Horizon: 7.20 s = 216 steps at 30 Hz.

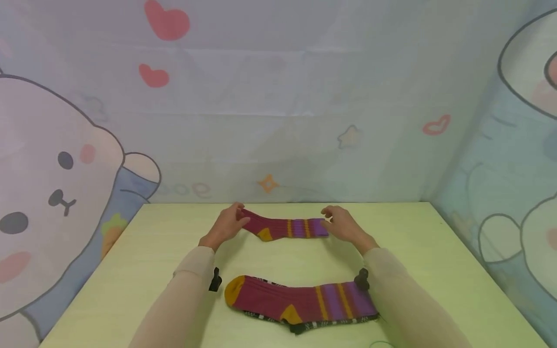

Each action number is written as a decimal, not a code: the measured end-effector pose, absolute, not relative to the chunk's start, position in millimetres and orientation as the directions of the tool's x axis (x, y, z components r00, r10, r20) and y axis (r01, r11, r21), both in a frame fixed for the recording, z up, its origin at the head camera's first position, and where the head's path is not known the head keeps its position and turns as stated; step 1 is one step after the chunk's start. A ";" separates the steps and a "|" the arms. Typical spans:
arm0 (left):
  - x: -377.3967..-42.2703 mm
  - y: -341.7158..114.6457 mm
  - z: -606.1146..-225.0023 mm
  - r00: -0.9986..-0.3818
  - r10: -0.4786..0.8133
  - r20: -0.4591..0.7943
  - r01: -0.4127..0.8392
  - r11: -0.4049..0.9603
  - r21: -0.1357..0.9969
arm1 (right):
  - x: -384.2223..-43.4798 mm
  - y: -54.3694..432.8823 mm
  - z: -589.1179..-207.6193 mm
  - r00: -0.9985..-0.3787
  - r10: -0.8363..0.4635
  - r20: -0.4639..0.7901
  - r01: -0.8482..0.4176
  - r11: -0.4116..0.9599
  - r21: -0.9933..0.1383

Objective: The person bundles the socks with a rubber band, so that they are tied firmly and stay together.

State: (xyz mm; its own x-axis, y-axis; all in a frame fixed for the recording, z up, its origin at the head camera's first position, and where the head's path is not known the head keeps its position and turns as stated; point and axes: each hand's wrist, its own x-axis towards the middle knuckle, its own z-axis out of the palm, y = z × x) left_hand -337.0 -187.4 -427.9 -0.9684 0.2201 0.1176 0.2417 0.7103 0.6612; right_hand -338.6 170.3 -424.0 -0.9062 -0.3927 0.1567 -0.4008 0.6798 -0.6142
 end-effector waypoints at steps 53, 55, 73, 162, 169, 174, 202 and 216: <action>-356.1 -199.8 -449.8 -0.997 0.066 0.032 0.072 0.799 0.597 | -353.3 155.7 -445.0 -0.995 -0.100 -0.004 -0.068 0.704 -0.707; -355.4 -198.4 -448.4 -0.998 0.059 0.034 0.067 0.781 0.621 | -353.3 155.8 -445.2 -0.995 -0.098 -0.002 -0.068 0.707 -0.704; -347.9 -199.8 -445.3 -0.993 0.113 -0.024 0.067 0.736 0.673 | -352.8 167.8 -445.2 -0.978 -0.208 -0.030 -0.123 0.680 -0.723; -221.6 -180.2 -386.7 -0.787 0.602 -0.136 0.356 0.624 0.696 | -221.2 230.2 -384.8 -0.743 -0.629 -0.230 -0.245 0.575 -0.781; -219.8 -172.5 -395.1 -0.766 0.619 -0.173 0.381 0.654 0.654 | -219.1 223.0 -392.3 -0.752 -0.596 -0.281 -0.190 0.605 -0.773; -218.3 -171.2 -396.2 -0.759 0.614 -0.215 0.353 0.666 0.657 | -216.0 220.7 -393.2 -0.755 -0.559 -0.342 -0.113 0.625 -0.773; -217.3 -178.4 -395.2 -0.741 0.617 -0.266 0.311 0.666 0.678 | -215.1 216.4 -399.4 -0.783 -0.461 -0.418 -0.086 0.745 -0.662; -217.6 -176.9 -399.9 -0.767 0.579 -0.275 0.349 0.737 0.578 | -217.3 220.8 -400.9 -0.798 -0.467 -0.381 -0.141 0.760 -0.635</action>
